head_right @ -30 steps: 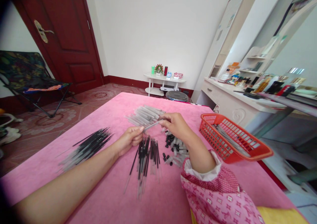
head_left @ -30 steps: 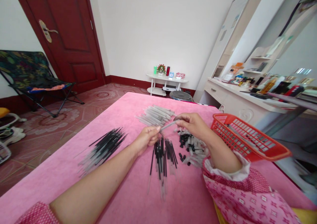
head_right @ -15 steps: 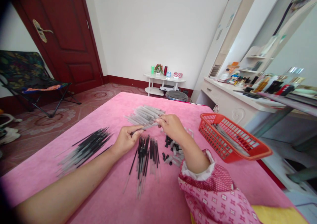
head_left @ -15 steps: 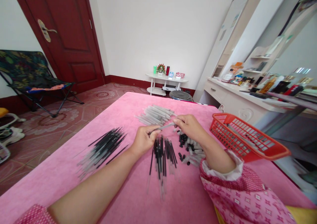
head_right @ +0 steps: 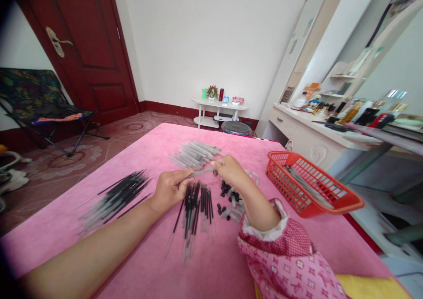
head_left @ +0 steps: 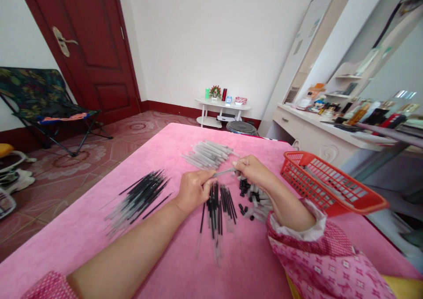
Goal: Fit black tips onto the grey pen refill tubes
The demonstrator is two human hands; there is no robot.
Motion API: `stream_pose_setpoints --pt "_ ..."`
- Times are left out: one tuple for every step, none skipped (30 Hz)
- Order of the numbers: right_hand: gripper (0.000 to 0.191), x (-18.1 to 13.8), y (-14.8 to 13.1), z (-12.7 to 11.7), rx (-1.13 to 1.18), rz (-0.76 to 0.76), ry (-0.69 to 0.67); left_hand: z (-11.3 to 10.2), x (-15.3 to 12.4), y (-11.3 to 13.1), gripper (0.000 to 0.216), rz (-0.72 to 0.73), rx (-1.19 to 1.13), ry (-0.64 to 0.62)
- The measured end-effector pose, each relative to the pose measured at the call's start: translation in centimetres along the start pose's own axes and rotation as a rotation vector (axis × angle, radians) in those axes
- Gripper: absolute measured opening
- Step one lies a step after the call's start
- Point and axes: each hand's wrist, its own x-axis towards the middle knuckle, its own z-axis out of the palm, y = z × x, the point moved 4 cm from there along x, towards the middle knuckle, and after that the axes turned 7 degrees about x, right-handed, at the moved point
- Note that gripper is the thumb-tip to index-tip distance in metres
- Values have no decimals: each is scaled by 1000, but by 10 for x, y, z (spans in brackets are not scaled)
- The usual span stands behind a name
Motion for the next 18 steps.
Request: stream_pose_setpoints --pt "39 0 0 0 0 8 -4 0 0 1 22 11 13 0" --pt "38 0 0 1 4 15 -7 -1 -1 2 22 18 25 3" --pt "37 0 0 1 12 21 -10 -1 -1 3 22 25 36 9" --pt "37 0 0 1 25 25 -17 -1 -1 4 22 29 45 15" --pt "36 0 0 1 41 28 -24 -2 -2 4 22 30 50 21" --pt "35 0 -1 1 59 32 -32 -2 -2 5 22 28 50 23" --pt "35 -1 -1 0 76 37 -39 -2 -2 5 22 21 44 23" --pt "35 -2 -1 0 95 41 -47 -2 -2 5 22 7 33 16" --pt "36 -2 -1 -1 113 47 -53 -1 -2 5 23 -11 17 4" --pt "36 -3 -2 -2 133 48 -57 0 -1 5 23 -38 -6 -13" --pt "36 -4 -3 -2 155 43 -57 1 0 4 24 -74 -42 -34" --pt "35 -4 -4 -3 182 28 -55 3 1 3 25 -122 -95 -56" --pt "35 -4 -7 -3 220 6 -48 4 2 2 25 -180 -165 -76" --pt "35 -5 -9 -2 270 -17 -32 6 4 1 26 -243 -248 -89" --pt "36 -5 -12 -2 334 -40 -9 7 5 1 26 -303 -338 -99" --pt "37 -5 -15 -1 406 -60 18 9 6 0 26 -355 -424 -110" --pt "37 -5 -17 0 477 -74 42 11 7 0 27 -394 -502 -125" --pt "37 -4 -19 1 537 -83 57 13 8 0 29 -425 -573 -149"
